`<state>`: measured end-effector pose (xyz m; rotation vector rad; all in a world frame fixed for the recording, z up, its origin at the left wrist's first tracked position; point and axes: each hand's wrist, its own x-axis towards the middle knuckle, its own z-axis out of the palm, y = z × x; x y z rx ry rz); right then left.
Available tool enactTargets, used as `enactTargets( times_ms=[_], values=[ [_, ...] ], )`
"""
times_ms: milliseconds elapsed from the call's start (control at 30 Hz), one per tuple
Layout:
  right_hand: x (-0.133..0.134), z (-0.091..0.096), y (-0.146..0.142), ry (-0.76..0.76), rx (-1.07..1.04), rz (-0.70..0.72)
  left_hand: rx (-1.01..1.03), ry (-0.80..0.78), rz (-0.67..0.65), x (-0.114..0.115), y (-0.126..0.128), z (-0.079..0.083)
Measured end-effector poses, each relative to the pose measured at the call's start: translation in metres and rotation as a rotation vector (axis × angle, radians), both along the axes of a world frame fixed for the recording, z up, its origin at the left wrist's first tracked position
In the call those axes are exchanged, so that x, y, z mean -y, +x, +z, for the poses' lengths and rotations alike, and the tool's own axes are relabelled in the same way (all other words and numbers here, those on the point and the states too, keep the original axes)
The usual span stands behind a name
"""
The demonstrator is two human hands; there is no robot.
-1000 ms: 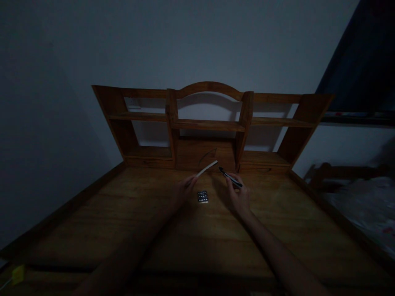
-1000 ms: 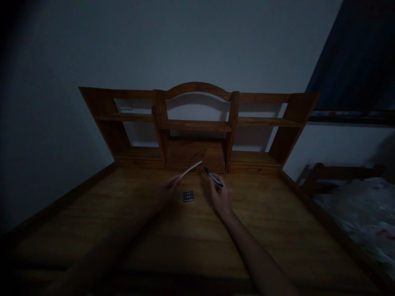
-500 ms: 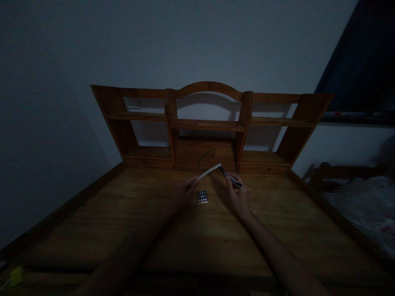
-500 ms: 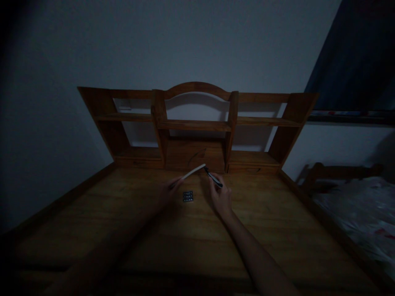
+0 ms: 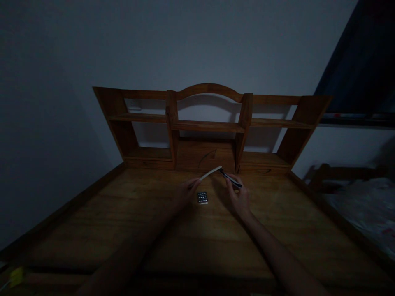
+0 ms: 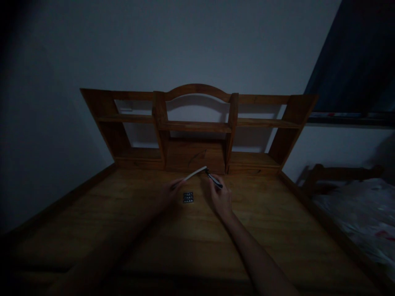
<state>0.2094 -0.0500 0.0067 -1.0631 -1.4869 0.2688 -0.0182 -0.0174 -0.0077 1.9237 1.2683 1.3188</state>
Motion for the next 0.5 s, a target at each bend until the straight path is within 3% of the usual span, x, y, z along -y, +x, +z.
enactTargets(
  times_ms=[200,400,500],
  values=[
    [0.0011,0.0014,-0.0005,0.022,0.038,-0.016,0.066,0.022,0.130,-0.0052,-0.0079,0.0019],
    [0.0018,0.0027,-0.0007,0.009,0.034,-0.003,-0.005,-0.013,0.002,-0.0020,-0.0008,-0.0021],
    [0.0015,0.0032,-0.0010,0.022,0.041,-0.002,-0.022,-0.012,0.016,-0.0048,-0.0008,-0.0044]
  ],
)
